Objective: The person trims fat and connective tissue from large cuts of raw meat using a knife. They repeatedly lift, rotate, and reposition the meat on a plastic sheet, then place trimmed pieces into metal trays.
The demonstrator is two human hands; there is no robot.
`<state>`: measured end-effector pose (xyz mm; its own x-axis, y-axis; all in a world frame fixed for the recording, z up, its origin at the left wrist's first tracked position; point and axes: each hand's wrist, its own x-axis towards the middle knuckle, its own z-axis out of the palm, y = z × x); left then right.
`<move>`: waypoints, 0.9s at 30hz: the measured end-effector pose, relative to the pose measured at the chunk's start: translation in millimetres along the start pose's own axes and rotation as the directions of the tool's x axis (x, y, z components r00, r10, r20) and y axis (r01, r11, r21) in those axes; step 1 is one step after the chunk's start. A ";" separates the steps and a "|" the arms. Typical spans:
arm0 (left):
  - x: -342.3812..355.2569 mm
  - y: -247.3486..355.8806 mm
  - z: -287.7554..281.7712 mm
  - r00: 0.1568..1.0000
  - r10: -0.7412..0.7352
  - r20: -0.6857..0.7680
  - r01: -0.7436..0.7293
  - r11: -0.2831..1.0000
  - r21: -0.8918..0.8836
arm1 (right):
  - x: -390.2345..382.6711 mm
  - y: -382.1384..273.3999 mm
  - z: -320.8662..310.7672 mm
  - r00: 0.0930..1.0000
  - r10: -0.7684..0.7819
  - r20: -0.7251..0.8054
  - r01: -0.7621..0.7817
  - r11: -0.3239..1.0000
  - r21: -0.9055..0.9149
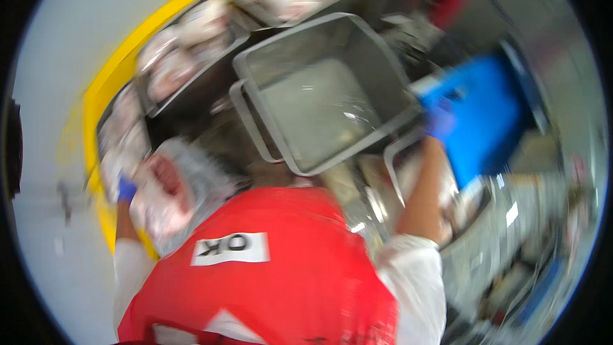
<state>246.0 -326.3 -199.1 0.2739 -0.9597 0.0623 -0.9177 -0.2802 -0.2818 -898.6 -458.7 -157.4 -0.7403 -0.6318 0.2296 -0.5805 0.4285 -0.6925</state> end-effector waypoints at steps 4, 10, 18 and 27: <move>-0.2 84.6 -26.3 0.997 -0.003 -0.076 -0.018 0.958 -0.287 | 143.8 108.2 -31.7 0.970 0.173 0.169 -0.111 0.940 -0.322; -118.2 140.4 -151.3 0.952 -0.200 -0.232 0.122 0.943 -0.310 | 160.4 83.9 58.7 0.880 0.474 -0.031 -0.425 0.756 -0.497; -161.0 195.6 -93.1 0.938 -0.341 -0.062 0.306 0.899 -0.313 | 216.4 162.7 -7.1 0.784 0.615 0.080 -0.560 0.758 -0.334; -96.4 100.6 -115.3 0.921 -0.328 -0.211 0.099 0.719 -0.687 | -45.0 86.1 -76.0 0.899 0.437 0.037 -0.427 0.891 -0.154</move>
<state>94.1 -264.3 -123.0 0.4929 -0.7959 0.3515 -0.8309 -0.3107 0.4616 -941.1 -344.2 -175.4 -0.9062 -0.4050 -0.1216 -0.2539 0.7511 -0.6094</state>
